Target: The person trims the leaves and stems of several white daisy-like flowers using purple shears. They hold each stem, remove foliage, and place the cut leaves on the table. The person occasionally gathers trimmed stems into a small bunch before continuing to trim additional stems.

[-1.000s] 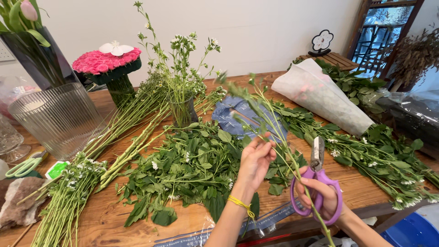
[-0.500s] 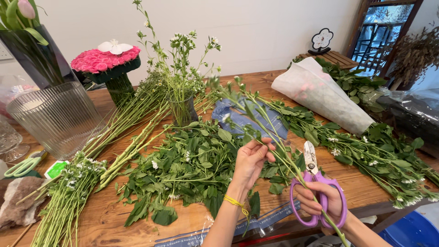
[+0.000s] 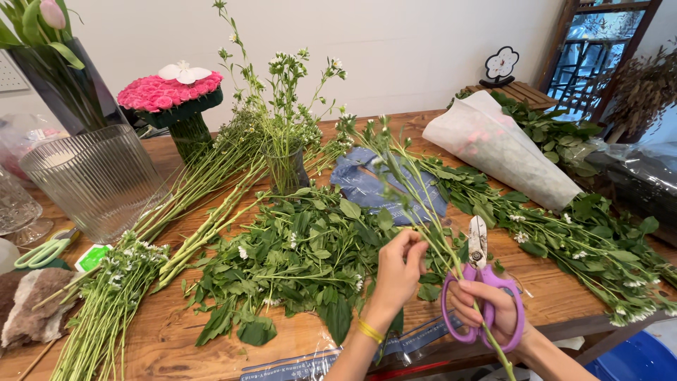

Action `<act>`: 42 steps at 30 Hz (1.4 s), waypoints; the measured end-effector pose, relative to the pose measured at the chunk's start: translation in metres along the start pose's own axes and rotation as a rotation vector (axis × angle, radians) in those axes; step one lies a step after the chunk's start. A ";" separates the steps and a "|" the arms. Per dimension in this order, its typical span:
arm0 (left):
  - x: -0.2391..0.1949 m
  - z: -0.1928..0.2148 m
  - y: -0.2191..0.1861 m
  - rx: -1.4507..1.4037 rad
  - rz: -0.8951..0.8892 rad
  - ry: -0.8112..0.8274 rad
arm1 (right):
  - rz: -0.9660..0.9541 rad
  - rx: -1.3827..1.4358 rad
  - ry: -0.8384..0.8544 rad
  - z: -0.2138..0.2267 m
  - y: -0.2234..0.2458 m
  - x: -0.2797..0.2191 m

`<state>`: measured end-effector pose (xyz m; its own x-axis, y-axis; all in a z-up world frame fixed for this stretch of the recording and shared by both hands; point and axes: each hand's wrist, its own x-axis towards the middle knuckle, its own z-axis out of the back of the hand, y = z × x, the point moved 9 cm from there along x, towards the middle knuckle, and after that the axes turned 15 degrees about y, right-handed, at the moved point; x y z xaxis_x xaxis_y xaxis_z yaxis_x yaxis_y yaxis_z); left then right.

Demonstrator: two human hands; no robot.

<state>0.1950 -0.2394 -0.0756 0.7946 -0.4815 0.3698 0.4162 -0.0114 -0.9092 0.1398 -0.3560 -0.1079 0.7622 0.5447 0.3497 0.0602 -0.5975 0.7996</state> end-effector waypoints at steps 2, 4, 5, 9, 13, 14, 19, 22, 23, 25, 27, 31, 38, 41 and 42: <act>-0.005 -0.007 0.001 0.188 0.016 0.111 | 0.008 -0.037 0.002 0.003 0.003 -0.002; -0.008 -0.008 -0.005 0.377 0.039 0.212 | 0.008 -0.068 0.010 0.004 0.004 -0.002; -0.009 0.011 -0.003 0.307 0.157 0.088 | 0.014 -0.023 0.027 0.002 0.004 0.000; -0.006 0.088 -0.012 0.055 0.181 -0.323 | -0.008 0.006 0.064 0.008 -0.002 0.000; 0.011 0.097 -0.013 -0.116 0.154 -0.180 | -0.127 -0.031 0.065 0.012 -0.015 0.001; 0.016 0.098 -0.009 -0.195 0.057 -0.175 | -0.118 -0.047 0.085 0.009 -0.014 0.003; 0.011 0.106 0.001 -0.014 0.021 -0.272 | -0.032 -0.151 0.112 -0.012 -0.001 0.013; 0.007 0.102 -0.017 0.546 -0.256 -0.319 | 0.002 -0.193 0.126 -0.007 -0.003 0.013; 0.009 0.109 -0.004 0.603 -0.188 -0.393 | -0.006 -0.285 0.012 0.004 -0.003 0.013; 0.005 0.125 -0.005 0.660 -0.110 -0.463 | -0.023 -0.372 -0.106 0.021 -0.007 0.007; -0.009 0.160 -0.016 0.455 0.042 -0.591 | 0.087 -0.481 -0.134 0.032 0.001 -0.002; -0.015 0.145 -0.017 0.531 0.212 -0.421 | 0.015 -0.704 -0.178 0.040 0.000 -0.010; 0.007 0.089 -0.012 0.775 0.027 -0.173 | 0.047 -0.726 -0.134 0.036 -0.006 -0.009; 0.008 0.082 -0.024 0.848 -0.088 -0.186 | 0.041 -0.743 -0.136 0.026 -0.001 -0.009; 0.004 0.078 -0.033 0.871 -0.163 -0.204 | 0.027 -0.749 -0.140 0.022 0.000 -0.009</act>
<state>0.2196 -0.1723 -0.0293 0.7247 -0.3664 0.5835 0.6513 0.6408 -0.4065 0.1467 -0.3739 -0.1218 0.8346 0.4263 0.3488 -0.3754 -0.0232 0.9266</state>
